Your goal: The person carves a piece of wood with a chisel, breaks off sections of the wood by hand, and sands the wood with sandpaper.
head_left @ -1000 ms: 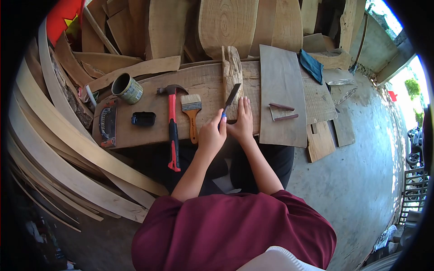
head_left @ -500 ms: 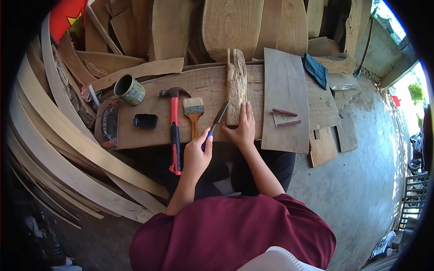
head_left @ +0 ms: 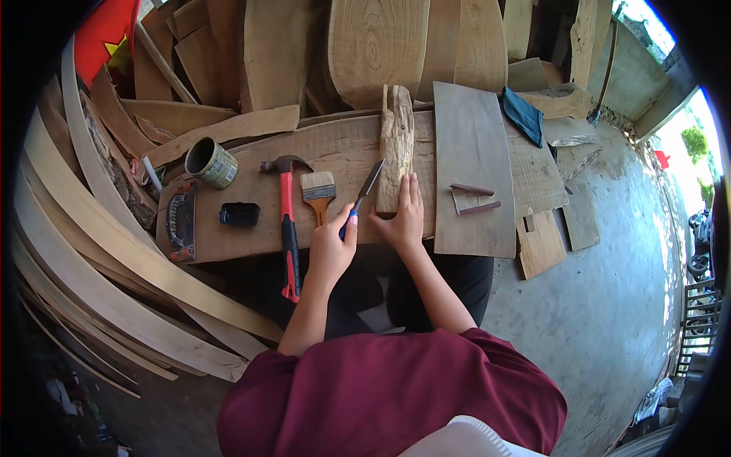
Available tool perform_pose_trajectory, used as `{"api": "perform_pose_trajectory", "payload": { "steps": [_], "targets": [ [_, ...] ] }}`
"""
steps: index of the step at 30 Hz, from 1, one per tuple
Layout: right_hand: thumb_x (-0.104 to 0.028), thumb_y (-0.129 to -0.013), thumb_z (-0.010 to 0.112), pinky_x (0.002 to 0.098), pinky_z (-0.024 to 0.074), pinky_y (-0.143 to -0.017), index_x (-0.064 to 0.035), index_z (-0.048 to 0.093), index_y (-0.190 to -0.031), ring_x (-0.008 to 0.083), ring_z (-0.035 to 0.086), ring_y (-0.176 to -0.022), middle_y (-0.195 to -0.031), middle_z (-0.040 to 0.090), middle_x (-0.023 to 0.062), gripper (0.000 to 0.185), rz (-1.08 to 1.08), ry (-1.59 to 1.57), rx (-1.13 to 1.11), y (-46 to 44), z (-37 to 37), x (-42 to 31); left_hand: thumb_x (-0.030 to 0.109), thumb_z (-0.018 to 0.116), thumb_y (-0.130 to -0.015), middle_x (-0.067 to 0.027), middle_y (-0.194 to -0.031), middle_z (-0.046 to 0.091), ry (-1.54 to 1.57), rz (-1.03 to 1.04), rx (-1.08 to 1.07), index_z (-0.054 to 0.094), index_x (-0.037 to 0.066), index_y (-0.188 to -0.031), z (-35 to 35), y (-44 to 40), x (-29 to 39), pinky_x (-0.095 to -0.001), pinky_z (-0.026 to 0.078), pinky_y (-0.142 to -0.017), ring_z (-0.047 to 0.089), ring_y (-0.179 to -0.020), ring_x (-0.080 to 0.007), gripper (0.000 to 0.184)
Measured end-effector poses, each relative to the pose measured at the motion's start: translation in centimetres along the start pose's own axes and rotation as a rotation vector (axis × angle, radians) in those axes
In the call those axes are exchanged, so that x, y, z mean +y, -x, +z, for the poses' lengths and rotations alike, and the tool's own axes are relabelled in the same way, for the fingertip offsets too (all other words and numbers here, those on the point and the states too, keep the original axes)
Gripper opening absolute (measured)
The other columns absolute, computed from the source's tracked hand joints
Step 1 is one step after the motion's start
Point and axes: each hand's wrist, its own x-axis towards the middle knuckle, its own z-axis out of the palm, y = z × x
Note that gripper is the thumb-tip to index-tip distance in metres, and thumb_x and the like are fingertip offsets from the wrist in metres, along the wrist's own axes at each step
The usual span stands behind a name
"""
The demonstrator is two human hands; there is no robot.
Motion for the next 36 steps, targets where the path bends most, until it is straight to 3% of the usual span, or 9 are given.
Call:
{"api": "perform_pose_trajectory", "payload": {
  "steps": [9,15,17,20,23,31,33,36],
  "targets": [
    [-0.032,-0.062,0.075,0.0441,0.0337,-0.105,0.0065,0.033,-0.136,0.0406,0.037,-0.129,-0.139,0.035,0.0306,0.094,0.001,-0.010,-0.002,-0.6,0.4,0.6,0.022,0.054,-0.092,-0.0249,-0.087,0.063,0.027,-0.058,0.014,0.061,0.002,-0.114,2.1,-4.1,-0.6,-0.0380,0.050,-0.068,0.063,-0.083,-0.0390,0.030],
    [-0.031,-0.057,0.079,0.0434,0.0318,-0.107,0.0073,0.032,-0.137,0.0413,0.034,-0.131,-0.140,0.032,0.0313,0.100,0.015,-0.027,-0.035,-1.3,0.5,1.0,0.021,0.053,-0.092,-0.0257,-0.091,0.063,-0.039,-0.016,0.005,0.060,0.002,-0.115,1.2,-0.9,-0.1,-0.0390,0.050,-0.070,0.063,-0.086,-0.0384,0.030],
    [-0.030,-0.054,0.081,0.0439,0.0307,-0.108,0.0085,0.031,-0.137,0.0428,0.032,-0.131,-0.140,0.031,0.0321,0.104,0.016,-0.051,-0.054,-1.6,0.5,1.2,0.019,0.053,-0.091,-0.0249,-0.078,0.062,-0.054,-0.060,-0.007,0.061,0.003,-0.114,0.8,-0.4,0.8,-0.0428,0.051,-0.064,0.063,-0.075,-0.0390,0.029],
    [-0.030,-0.054,0.081,0.0438,0.0305,-0.108,0.0086,0.031,-0.137,0.0428,0.032,-0.131,-0.140,0.031,0.0321,0.105,0.024,-0.044,-0.069,-1.5,0.5,1.1,0.019,0.052,-0.091,-0.0243,-0.075,0.062,-0.019,0.038,0.077,0.061,0.004,-0.114,2.4,-2.3,-0.6,-0.0437,0.050,-0.062,0.063,-0.072,-0.0394,0.029],
    [-0.030,-0.054,0.081,0.0438,0.0303,-0.108,0.0086,0.030,-0.137,0.0427,0.031,-0.132,-0.141,0.030,0.0322,0.105,0.019,-0.047,-0.057,-1.5,0.7,1.2,0.020,0.052,-0.091,-0.0240,-0.074,0.062,-0.084,-0.048,0.053,0.061,0.005,-0.114,3.6,-4.9,-0.5,-0.0447,0.050,-0.061,0.063,-0.071,-0.0395,0.029],
    [-0.030,-0.054,0.082,0.0437,0.0299,-0.108,0.0082,0.030,-0.137,0.0424,0.030,-0.132,-0.141,0.030,0.0320,0.105,0.034,-0.059,-0.072,-1.5,0.4,1.1,0.021,0.052,-0.091,-0.0241,-0.075,0.063,-0.055,0.044,0.081,0.061,0.004,-0.114,2.4,-2.2,-0.6,-0.0448,0.051,-0.063,0.063,-0.072,-0.0395,0.030],
    [-0.030,-0.054,0.082,0.0439,0.0301,-0.108,0.0082,0.030,-0.137,0.0424,0.031,-0.132,-0.141,0.030,0.0320,0.105,0.032,-0.057,-0.066,-1.5,0.4,1.0,0.017,0.054,-0.090,-0.0235,-0.085,0.064,-0.119,0.023,0.050,0.061,0.003,-0.114,1.7,-0.8,0.2,-0.0412,0.052,-0.069,0.064,-0.082,-0.0383,0.028],
    [-0.030,-0.054,0.082,0.0440,0.0305,-0.108,0.0082,0.030,-0.137,0.0424,0.031,-0.132,-0.141,0.030,0.0319,0.105,0.032,-0.057,-0.064,-1.5,0.4,1.1,0.020,0.053,-0.091,-0.0234,-0.085,0.064,-0.221,0.021,0.020,0.061,0.003,-0.114,1.7,-1.4,1.2,-0.0431,0.052,-0.068,0.064,-0.079,-0.0385,0.030]
  ]
}}
